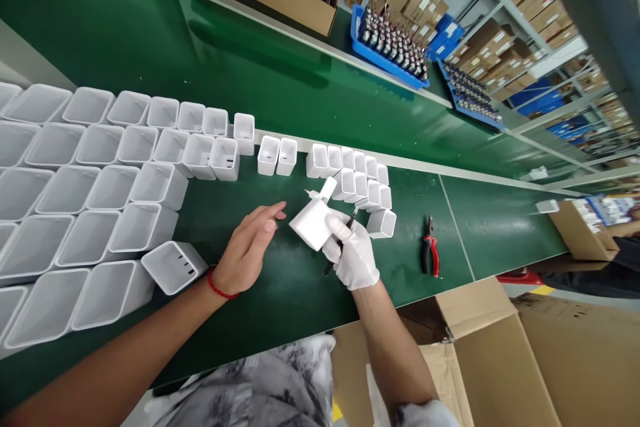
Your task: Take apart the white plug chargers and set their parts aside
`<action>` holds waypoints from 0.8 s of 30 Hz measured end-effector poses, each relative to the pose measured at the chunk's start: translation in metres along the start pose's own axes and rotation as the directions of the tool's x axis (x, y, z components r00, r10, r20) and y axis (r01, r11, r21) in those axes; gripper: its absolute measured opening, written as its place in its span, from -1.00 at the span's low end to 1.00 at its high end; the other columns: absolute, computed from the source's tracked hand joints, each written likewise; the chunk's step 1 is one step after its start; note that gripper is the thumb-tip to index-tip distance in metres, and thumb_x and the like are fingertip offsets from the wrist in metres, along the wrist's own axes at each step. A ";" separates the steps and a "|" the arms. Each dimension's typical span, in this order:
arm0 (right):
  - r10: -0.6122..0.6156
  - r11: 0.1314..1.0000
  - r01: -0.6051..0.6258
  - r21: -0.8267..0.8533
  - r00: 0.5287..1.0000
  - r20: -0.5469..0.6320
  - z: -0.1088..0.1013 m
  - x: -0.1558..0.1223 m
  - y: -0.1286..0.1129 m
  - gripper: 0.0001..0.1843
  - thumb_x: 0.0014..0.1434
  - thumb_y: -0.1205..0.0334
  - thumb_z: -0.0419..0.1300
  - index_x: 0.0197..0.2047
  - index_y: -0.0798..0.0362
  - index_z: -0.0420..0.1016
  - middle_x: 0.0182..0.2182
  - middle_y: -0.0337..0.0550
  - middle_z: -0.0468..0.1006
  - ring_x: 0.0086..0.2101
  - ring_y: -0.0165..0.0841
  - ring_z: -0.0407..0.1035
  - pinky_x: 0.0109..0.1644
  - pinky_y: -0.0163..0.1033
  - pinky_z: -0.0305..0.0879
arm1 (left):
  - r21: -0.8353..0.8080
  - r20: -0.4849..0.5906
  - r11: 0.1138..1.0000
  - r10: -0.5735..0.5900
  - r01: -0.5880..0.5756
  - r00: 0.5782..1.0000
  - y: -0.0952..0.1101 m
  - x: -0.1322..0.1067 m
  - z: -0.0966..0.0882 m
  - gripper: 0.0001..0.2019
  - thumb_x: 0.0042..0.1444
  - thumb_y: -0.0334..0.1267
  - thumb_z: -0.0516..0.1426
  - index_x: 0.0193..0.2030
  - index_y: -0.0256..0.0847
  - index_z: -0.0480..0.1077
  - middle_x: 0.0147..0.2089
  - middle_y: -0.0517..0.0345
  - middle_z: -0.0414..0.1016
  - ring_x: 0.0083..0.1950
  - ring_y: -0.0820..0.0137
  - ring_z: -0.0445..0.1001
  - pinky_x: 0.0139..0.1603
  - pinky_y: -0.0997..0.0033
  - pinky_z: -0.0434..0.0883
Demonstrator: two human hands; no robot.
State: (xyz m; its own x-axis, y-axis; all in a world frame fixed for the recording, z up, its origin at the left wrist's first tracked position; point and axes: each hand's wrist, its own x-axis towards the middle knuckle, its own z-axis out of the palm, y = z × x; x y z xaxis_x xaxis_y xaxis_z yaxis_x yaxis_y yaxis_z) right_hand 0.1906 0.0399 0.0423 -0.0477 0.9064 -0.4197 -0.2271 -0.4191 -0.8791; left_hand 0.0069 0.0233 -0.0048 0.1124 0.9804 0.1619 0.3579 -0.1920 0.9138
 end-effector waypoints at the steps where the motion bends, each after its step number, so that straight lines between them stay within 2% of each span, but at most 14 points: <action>1: 0.017 0.996 -0.015 0.085 1.000 -0.024 -0.001 0.001 -0.005 -0.66 0.02 -0.01 0.35 -0.29 0.08 0.48 -0.72 -0.44 0.22 -0.74 -0.62 -0.13 -0.75 -0.48 -0.10 | -0.007 -0.009 1.000 -0.011 0.011 1.000 -0.001 0.000 0.001 -0.56 0.37 -0.12 -0.22 0.19 -0.24 0.28 0.04 -0.01 0.46 0.07 0.23 0.41 0.08 0.16 0.31; 5: 0.080 0.950 -0.062 0.307 0.996 -0.045 -0.001 0.003 -0.019 -0.68 -0.03 0.04 0.38 -0.29 0.06 0.47 -0.59 -0.36 0.41 -0.74 -0.67 -0.19 -0.79 -0.53 -0.13 | 0.046 -0.021 0.999 0.010 -0.009 1.000 -0.002 0.001 0.004 -0.58 0.37 -0.11 -0.19 0.08 -0.22 0.37 0.00 0.01 0.50 0.05 0.22 0.45 0.08 0.13 0.33; 8: 0.060 0.937 -0.043 0.346 0.998 -0.036 0.003 0.004 -0.021 -0.73 0.00 0.09 0.37 -0.31 0.05 0.46 -0.56 -0.36 0.43 -0.74 -0.67 -0.21 -0.79 -0.55 -0.13 | 0.064 -0.038 0.997 0.045 -0.043 0.998 -0.002 0.002 0.006 -0.60 0.36 -0.12 -0.18 0.02 -0.24 0.40 -0.02 0.00 0.51 0.03 0.22 0.46 0.05 0.14 0.34; 11: 0.033 0.954 -0.021 0.299 0.999 -0.038 0.007 0.006 -0.021 -0.77 0.04 0.10 0.34 -0.34 0.03 0.43 -0.59 -0.38 0.40 -0.74 -0.66 -0.21 -0.79 -0.55 -0.13 | 0.087 -0.048 0.993 0.083 -0.079 0.995 -0.002 0.002 0.006 -0.61 0.36 -0.14 -0.17 -0.02 -0.24 0.41 -0.05 -0.01 0.52 0.01 0.22 0.46 0.03 0.13 0.34; 14: 0.062 0.962 -0.048 0.270 0.997 -0.041 0.013 0.010 -0.022 -0.78 0.05 0.09 0.33 -0.32 0.04 0.46 -0.58 -0.35 0.41 -0.74 -0.65 -0.19 -0.79 -0.53 -0.09 | 0.110 -0.048 0.990 0.094 -0.089 0.994 -0.002 0.002 0.006 -0.62 0.36 -0.15 -0.17 -0.03 -0.24 0.41 -0.08 -0.01 0.52 -0.03 0.23 0.46 0.01 0.13 0.35; 19: 0.092 0.973 -0.079 0.219 0.994 -0.051 0.023 0.017 -0.025 -0.68 0.00 0.05 0.35 -0.28 0.09 0.48 -0.53 -0.26 0.47 -0.74 -0.66 -0.16 -0.80 -0.52 -0.08 | 0.127 -0.035 0.988 0.092 -0.087 0.995 -0.001 0.002 0.007 -0.64 0.36 -0.16 -0.16 -0.04 -0.24 0.41 -0.11 -0.02 0.51 -0.06 0.21 0.46 -0.03 0.12 0.35; 22: 0.024 0.994 -0.015 0.104 0.996 -0.090 0.026 0.016 -0.023 -0.69 0.02 0.01 0.34 -0.31 0.07 0.48 -0.64 -0.34 0.38 -0.75 -0.64 -0.12 -0.78 -0.50 -0.05 | 0.071 -0.039 0.994 0.084 -0.081 0.996 0.000 0.001 0.005 -0.66 0.33 -0.16 -0.12 0.02 -0.26 0.37 -0.08 -0.05 0.50 -0.04 0.18 0.44 -0.01 0.08 0.34; 24: -0.078 0.995 0.072 -0.069 0.993 -0.085 0.025 0.014 -0.018 -0.71 0.08 0.00 0.30 -0.28 0.07 0.50 -0.72 -0.40 0.26 -0.75 -0.58 -0.06 -0.75 -0.46 0.01 | -0.011 -0.086 0.995 0.100 -0.102 0.991 0.000 0.001 0.002 -0.63 0.30 -0.19 -0.09 0.17 -0.25 0.26 0.03 -0.09 0.45 0.04 0.16 0.41 0.04 0.07 0.34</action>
State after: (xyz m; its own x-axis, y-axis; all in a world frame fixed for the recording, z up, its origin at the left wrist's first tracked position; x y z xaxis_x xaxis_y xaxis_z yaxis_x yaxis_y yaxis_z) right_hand 0.1695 0.0613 0.0580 0.0532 0.9283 -0.3680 -0.1618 -0.3557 -0.9205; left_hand 0.0092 0.0236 -0.0053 0.0674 0.9563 0.2845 0.3341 -0.2903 0.8967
